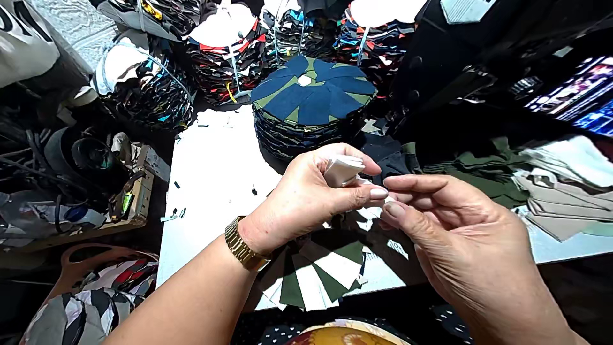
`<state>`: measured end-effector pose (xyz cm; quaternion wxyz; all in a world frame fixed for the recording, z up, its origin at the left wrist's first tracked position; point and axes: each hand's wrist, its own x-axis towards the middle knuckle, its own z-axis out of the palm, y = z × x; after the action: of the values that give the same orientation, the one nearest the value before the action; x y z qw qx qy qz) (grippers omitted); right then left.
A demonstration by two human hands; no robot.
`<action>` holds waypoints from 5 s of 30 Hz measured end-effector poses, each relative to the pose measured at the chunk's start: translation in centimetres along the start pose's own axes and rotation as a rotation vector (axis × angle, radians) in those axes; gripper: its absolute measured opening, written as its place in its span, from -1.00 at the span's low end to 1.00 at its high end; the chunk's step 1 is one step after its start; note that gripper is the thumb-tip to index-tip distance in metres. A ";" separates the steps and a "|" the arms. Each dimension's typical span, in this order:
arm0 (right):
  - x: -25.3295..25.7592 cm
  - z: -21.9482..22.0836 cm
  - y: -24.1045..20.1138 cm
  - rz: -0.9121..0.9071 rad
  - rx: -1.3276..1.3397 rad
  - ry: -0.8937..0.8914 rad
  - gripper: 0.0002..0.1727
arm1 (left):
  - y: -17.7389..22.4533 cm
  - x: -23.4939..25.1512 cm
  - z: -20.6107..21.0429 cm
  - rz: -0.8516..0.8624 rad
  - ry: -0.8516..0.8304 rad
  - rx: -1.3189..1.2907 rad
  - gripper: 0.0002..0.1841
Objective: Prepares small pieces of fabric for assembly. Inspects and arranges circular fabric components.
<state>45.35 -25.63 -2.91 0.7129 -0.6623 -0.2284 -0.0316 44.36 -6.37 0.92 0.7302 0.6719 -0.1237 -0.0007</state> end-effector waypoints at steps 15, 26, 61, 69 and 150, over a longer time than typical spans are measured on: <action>0.2 0.3 -0.4 -0.020 0.088 -0.025 -0.88 | -0.2 0.2 -0.8 0.042 -0.082 0.150 -0.84; 0.3 -0.7 -1.4 0.032 0.018 -0.039 -0.76 | 2.1 -0.1 -3.2 -0.013 -0.139 0.203 -0.89; -3.0 2.1 1.1 -0.521 -1.028 -0.455 -0.69 | 2.3 0.1 -3.3 -0.405 -0.428 1.049 -0.72; -1.4 -3.1 -1.0 -0.351 -0.791 -0.380 -0.73 | 1.8 0.2 -4.6 -0.269 -0.384 0.417 -0.82; 1.0 -7.8 0.7 -0.490 -1.061 -0.477 -0.78 | 0.4 0.6 -1.8 -0.358 0.104 -0.868 -0.53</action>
<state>48.70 -32.73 -3.31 0.1891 -0.8430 -0.4793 -0.1544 45.22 -4.71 1.34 0.9372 0.3145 0.0426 -0.1447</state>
